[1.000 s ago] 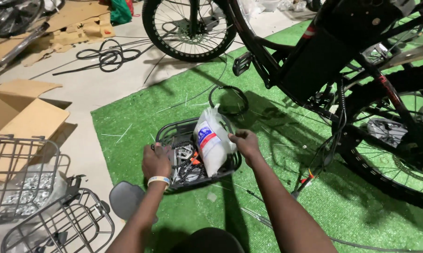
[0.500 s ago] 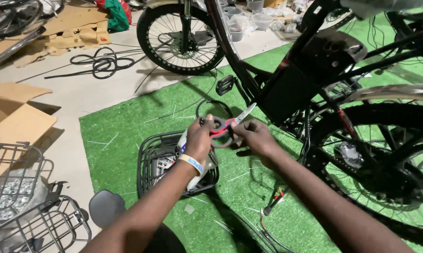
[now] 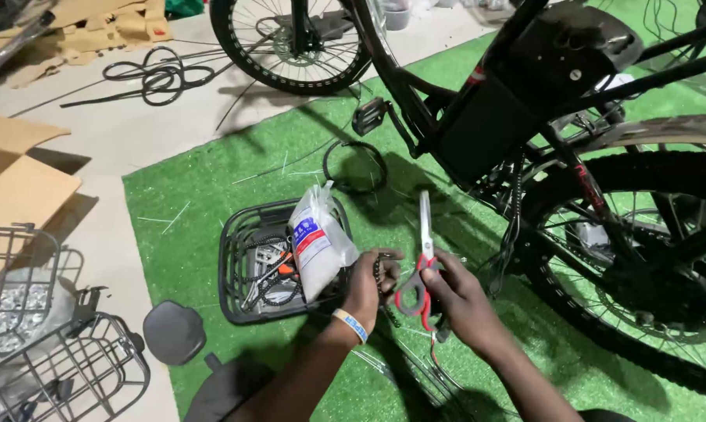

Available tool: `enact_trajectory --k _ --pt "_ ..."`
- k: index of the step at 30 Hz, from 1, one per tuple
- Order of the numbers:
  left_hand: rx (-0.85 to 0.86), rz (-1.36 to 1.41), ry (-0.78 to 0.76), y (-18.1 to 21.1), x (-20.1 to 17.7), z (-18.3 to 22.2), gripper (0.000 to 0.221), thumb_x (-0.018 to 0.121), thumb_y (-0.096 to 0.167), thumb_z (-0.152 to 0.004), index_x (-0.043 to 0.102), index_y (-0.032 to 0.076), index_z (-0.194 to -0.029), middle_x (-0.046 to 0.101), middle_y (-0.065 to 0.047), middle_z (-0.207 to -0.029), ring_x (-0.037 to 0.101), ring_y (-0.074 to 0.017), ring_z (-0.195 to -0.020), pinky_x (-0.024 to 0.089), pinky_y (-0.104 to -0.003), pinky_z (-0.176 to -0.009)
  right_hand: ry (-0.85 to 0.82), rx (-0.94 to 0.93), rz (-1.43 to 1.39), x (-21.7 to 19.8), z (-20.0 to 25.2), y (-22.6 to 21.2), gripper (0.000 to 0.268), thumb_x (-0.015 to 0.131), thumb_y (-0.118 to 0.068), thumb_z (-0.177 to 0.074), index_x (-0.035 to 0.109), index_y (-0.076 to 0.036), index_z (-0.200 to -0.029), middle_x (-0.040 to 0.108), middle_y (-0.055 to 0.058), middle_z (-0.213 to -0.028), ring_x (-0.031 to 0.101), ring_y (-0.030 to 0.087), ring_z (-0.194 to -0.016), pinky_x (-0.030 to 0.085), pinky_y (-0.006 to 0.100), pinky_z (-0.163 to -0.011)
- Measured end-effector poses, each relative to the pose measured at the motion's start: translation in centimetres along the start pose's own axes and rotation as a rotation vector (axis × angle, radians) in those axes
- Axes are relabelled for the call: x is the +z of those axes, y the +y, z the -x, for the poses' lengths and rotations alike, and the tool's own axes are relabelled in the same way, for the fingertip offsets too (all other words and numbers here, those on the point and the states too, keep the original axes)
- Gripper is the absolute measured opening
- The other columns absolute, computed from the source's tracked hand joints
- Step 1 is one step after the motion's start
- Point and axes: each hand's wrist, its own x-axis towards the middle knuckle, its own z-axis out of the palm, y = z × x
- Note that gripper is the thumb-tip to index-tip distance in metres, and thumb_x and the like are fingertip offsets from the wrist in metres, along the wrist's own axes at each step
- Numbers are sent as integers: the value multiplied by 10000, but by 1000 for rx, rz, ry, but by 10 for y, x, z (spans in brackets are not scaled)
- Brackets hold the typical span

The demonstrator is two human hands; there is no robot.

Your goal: Securing cables to a bicycle frame using zip ties and cutting the excess with pliers

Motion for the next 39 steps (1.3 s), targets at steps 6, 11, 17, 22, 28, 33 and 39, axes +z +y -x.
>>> enact_trajectory --k 6,11,17,22,28,33,39 --pt "-9 -8 29 -24 36 -11 190 548 154 -966 695 40 -1008 583 0 -780 463 -83 -674 376 -233 -608 150 -23 -60 -16 0 22 391 535 -151 -908 633 -87 -1281 695 36 -958 519 114 -630 428 245 -534" --pt "-8 5 -25 -27 40 -8 202 525 191 -986 628 48 -887 549 -9 -752 471 -88 -691 358 -237 -552 187 72 -36 -17 4 30 421 578 -169 -888 589 -110 -1306 587 65 -743 533 148 -572 457 288 -505" --pt "-39 -153 346 -34 42 -11 135 649 65 -901 618 17 -779 554 -34 -658 389 -95 -513 319 -238 -461 473 -81 467 -3 14 32 384 744 -151 -741 549 -38 -1053 597 95 -860 572 215 -686 491 346 -574" --pt "63 -156 531 -29 42 -15 102 671 61 -853 675 -14 -783 553 -40 -623 401 -122 -525 345 -265 -483 407 -356 692 12 13 29 163 691 -208 -806 755 -93 -901 649 15 -718 562 170 -597 493 326 -539" --pt "206 -74 444 -29 46 -10 43 627 -61 -797 621 -27 -771 611 -77 -715 527 -161 -629 444 -266 -633 405 -172 818 23 10 42 242 676 -196 -777 666 -138 -1012 636 15 -751 531 205 -669 466 365 -524" --pt "159 -83 394 -34 45 -12 24 641 -11 -851 650 -23 -870 656 -89 -801 557 -162 -701 457 -272 -695 359 -166 765 18 6 56 360 662 -15 -608 564 -86 -948 573 75 -886 558 260 -781 498 397 -621" --pt "120 -57 461 -37 49 -7 87 625 -3 -855 659 -35 -929 648 -97 -808 538 -162 -682 465 -272 -660 388 -167 820 19 2 66 299 746 -207 -680 562 -83 -881 618 96 -849 598 285 -757 503 424 -639"
